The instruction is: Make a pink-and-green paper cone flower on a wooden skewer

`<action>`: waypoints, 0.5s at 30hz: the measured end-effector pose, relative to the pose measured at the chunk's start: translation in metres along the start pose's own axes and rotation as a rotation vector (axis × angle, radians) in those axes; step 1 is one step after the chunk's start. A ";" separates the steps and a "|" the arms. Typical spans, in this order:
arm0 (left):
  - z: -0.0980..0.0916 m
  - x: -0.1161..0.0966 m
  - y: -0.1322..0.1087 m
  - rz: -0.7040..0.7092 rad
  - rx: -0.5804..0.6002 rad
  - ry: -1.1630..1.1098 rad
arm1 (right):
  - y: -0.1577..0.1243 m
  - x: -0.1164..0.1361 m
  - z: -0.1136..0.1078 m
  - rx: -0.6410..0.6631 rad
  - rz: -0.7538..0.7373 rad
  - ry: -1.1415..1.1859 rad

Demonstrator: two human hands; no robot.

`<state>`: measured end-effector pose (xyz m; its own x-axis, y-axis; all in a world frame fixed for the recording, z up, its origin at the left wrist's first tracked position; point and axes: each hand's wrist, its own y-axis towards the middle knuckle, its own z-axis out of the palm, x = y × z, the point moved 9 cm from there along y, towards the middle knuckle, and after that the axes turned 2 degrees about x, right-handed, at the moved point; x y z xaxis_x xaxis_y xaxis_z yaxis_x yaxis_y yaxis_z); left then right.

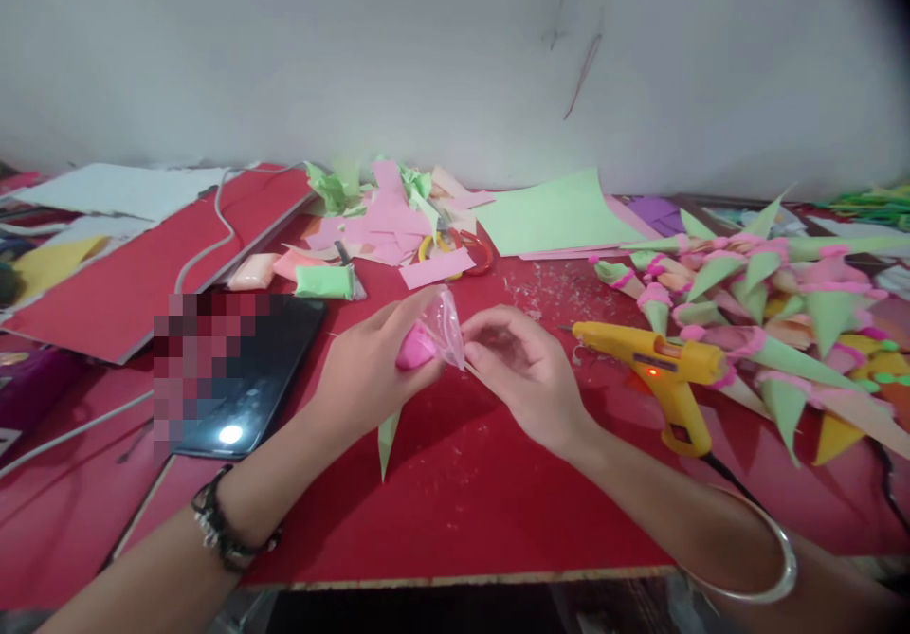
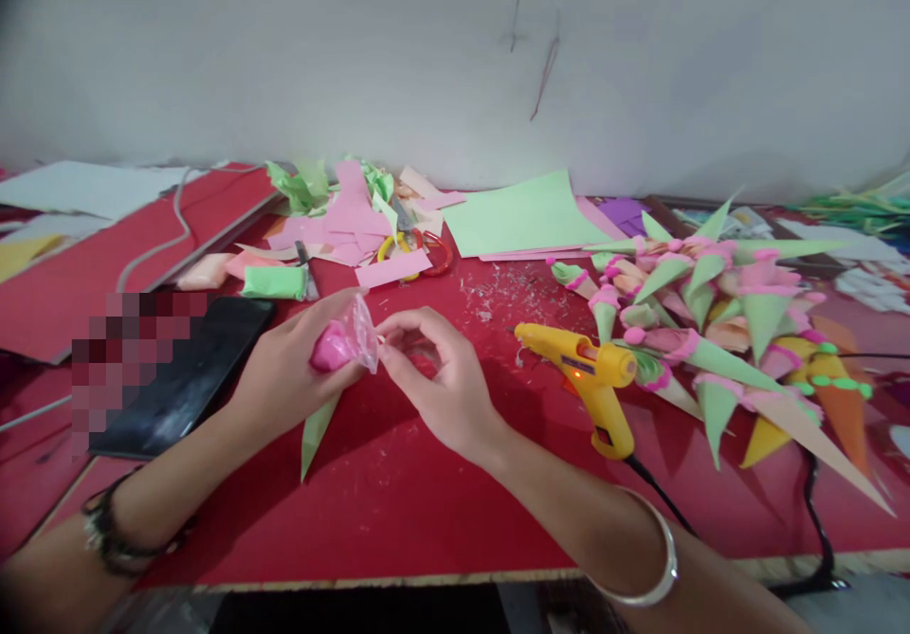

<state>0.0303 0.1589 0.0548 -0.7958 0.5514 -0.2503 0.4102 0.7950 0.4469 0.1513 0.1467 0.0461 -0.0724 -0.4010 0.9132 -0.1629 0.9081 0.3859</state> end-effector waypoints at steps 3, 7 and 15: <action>0.003 0.001 -0.001 -0.025 0.020 0.028 | 0.001 -0.001 -0.001 -0.005 0.022 -0.011; 0.008 0.003 0.000 -0.047 0.053 -0.027 | 0.002 -0.009 -0.004 -0.025 0.079 -0.047; 0.008 -0.005 0.000 -0.036 0.095 -0.169 | 0.001 -0.005 0.006 0.075 0.048 -0.135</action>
<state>0.0375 0.1587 0.0495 -0.7281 0.5506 -0.4084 0.4298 0.8307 0.3539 0.1459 0.1492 0.0412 -0.2129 -0.3742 0.9026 -0.2282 0.9172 0.3265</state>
